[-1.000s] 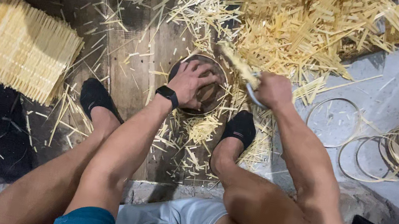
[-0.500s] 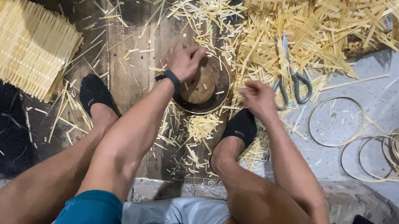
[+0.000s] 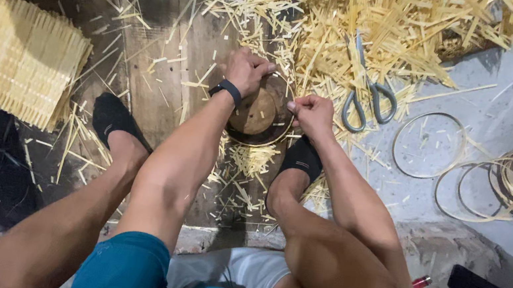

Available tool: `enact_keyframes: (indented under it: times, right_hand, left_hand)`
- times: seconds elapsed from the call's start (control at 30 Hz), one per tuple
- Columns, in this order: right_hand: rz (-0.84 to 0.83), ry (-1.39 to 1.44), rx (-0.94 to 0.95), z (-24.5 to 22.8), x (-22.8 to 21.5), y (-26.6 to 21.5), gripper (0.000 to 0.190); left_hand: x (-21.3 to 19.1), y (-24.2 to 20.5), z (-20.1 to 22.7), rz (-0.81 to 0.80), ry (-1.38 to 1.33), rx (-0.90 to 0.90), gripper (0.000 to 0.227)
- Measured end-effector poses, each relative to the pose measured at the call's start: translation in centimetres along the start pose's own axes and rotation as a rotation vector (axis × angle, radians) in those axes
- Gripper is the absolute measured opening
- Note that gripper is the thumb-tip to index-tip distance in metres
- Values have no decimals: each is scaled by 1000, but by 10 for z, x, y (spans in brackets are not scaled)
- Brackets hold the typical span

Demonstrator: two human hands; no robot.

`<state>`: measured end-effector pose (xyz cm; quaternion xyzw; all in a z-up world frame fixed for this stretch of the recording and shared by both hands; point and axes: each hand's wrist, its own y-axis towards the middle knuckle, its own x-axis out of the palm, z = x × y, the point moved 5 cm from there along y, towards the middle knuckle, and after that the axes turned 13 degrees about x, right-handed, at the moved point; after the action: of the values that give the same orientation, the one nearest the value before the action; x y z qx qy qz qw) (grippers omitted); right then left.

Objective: The person constructs bamboo trays by weaving thin strips, using scissors to trim excess material, and fitting round bamboo hoops onto base components.

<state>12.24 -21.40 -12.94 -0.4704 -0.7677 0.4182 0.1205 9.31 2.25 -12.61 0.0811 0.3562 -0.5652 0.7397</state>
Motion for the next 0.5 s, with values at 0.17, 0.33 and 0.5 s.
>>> enact_keyframes:
  times: [0.17, 0.33, 0.5]
  right_hand:
    - [-37, -150, 203, 7, -3, -25, 26]
    - [-162, -3, 202, 30, 1, -12, 18]
    - [-171, 121, 225, 33, 0, -7, 14]
  left_hand:
    - [-39, -42, -33, 467, 69, 121, 31]
    - [-35, -95, -95, 154, -366, -213, 25]
    - [-33, -100, -88, 116, -654, -576, 24]
